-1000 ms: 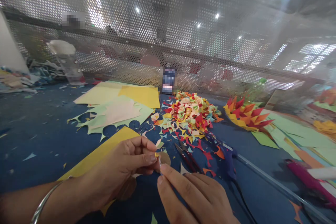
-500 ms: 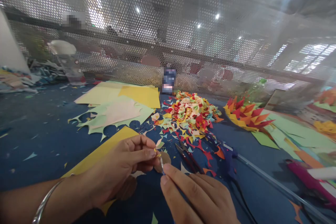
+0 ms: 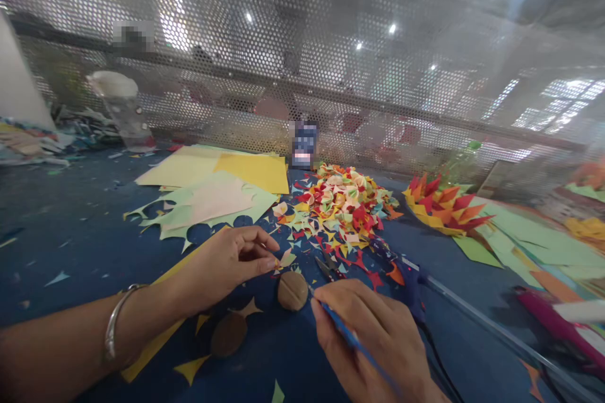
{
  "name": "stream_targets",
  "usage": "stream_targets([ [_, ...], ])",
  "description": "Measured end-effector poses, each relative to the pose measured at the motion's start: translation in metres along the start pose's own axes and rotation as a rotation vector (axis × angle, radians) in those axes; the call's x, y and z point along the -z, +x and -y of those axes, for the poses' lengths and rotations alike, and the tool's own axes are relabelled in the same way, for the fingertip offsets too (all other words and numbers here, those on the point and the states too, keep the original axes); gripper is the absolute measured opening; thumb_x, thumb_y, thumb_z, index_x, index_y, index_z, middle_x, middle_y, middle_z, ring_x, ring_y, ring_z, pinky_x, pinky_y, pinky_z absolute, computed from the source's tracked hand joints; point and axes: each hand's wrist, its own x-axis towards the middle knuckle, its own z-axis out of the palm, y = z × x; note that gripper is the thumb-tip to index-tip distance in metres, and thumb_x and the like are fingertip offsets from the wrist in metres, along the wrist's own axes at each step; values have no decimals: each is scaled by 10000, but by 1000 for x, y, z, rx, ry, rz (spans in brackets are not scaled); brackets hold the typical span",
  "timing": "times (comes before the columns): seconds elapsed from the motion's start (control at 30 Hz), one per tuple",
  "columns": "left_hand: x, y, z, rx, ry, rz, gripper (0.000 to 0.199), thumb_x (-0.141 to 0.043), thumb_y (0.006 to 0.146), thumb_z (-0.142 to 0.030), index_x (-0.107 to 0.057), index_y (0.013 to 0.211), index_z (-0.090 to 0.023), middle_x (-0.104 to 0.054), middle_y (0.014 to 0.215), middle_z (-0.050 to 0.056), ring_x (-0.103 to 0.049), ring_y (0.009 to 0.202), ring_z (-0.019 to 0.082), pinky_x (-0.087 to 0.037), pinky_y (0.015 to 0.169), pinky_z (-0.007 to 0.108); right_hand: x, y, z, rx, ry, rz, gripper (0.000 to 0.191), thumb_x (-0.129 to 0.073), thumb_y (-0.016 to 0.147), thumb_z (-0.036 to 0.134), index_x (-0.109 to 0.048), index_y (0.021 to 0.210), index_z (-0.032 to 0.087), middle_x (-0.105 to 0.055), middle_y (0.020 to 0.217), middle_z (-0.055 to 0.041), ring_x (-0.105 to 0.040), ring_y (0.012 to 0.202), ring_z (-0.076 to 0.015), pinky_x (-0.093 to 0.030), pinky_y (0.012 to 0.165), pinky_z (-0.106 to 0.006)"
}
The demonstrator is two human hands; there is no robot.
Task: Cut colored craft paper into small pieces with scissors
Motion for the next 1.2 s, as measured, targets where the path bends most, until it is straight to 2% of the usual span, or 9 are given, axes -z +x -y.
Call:
stream_targets([
  [0.17, 5, 2, -1, -37, 215, 31, 136, -583, 775, -244, -643, 893, -211, -706, 823, 2, -655, 773, 161, -485, 673, 244, -9, 2, -10, -182, -25, 235, 289, -489, 911, 272, -415, 637, 219, -508, 562, 41, -502, 446, -99, -369, 448, -230],
  [0.27, 7, 2, -2, -69, 310, 40, 137, -543, 798, -232, -654, 878, -224, -703, 813, -9, -644, 748, 151, -469, 659, 244, -11, -1, -16, -249, -92, 330, 338, -464, 917, 312, -360, 608, 225, -457, 519, 56, -464, 421, -99, -319, 427, -223],
  [0.4, 10, 1, 1, -137, 402, 6, 162, -513, 815, -220, -658, 884, -244, -702, 802, -18, -634, 732, 144, -440, 640, 240, -13, -4, -22, -327, -226, 437, 336, -497, 891, 365, -395, 602, 228, -486, 498, 52, -486, 413, -128, -282, 420, -234],
  [0.53, 9, 2, 1, -177, 486, -22, 181, -509, 817, -229, -672, 891, -250, -694, 794, -5, -616, 696, 149, -405, 604, 249, -14, -3, -24, -383, -267, 429, 333, -492, 890, 410, -433, 618, 228, -528, 530, 38, -507, 431, -144, -277, 430, -239],
  [0.73, -6, 8, -1, -258, 591, -45, 161, -546, 805, -297, -674, 877, -232, -649, 827, 18, -570, 703, 160, -380, 615, 266, -14, -4, -21, -416, -118, 411, 305, -462, 911, 388, -440, 652, 227, -513, 557, 41, -500, 484, -138, -313, 473, -236],
  [0.83, -12, 13, 0, -284, 616, -39, 132, -544, 785, -263, -664, 817, -218, -631, 819, 26, -565, 764, 179, -378, 641, 272, -13, -5, -18, -435, -26, 421, 286, -462, 917, 381, -450, 675, 230, -492, 554, 50, -481, 488, -132, -321, 487, -236],
  [1.0, -10, 15, 2, -248, 599, -83, 113, -504, 764, -191, -617, 752, -203, -621, 797, 20, -554, 702, 158, -384, 631, 266, -11, -3, -14, -456, 33, 414, 298, -463, 919, 389, -438, 669, 229, -465, 555, 53, -457, 491, -128, -320, 490, -237],
  [1.1, -9, 14, 3, -237, 603, -106, 147, -517, 772, -223, -633, 862, -207, -620, 860, 29, -553, 687, 156, -397, 624, 270, -9, 0, -12, -465, 50, 429, 288, -475, 915, 390, -450, 679, 227, -476, 562, 52, -463, 497, -127, -326, 498, -236],
  [1.2, -10, 14, 3, -285, 623, -76, 292, -563, 778, -294, -641, 1055, -243, -626, 961, 45, -577, 809, 192, -426, 704, 292, -5, 5, -10, -440, 43, 454, 266, -479, 914, 370, -462, 692, 225, -513, 600, 42, -489, 530, -130, -335, 513, -237],
])
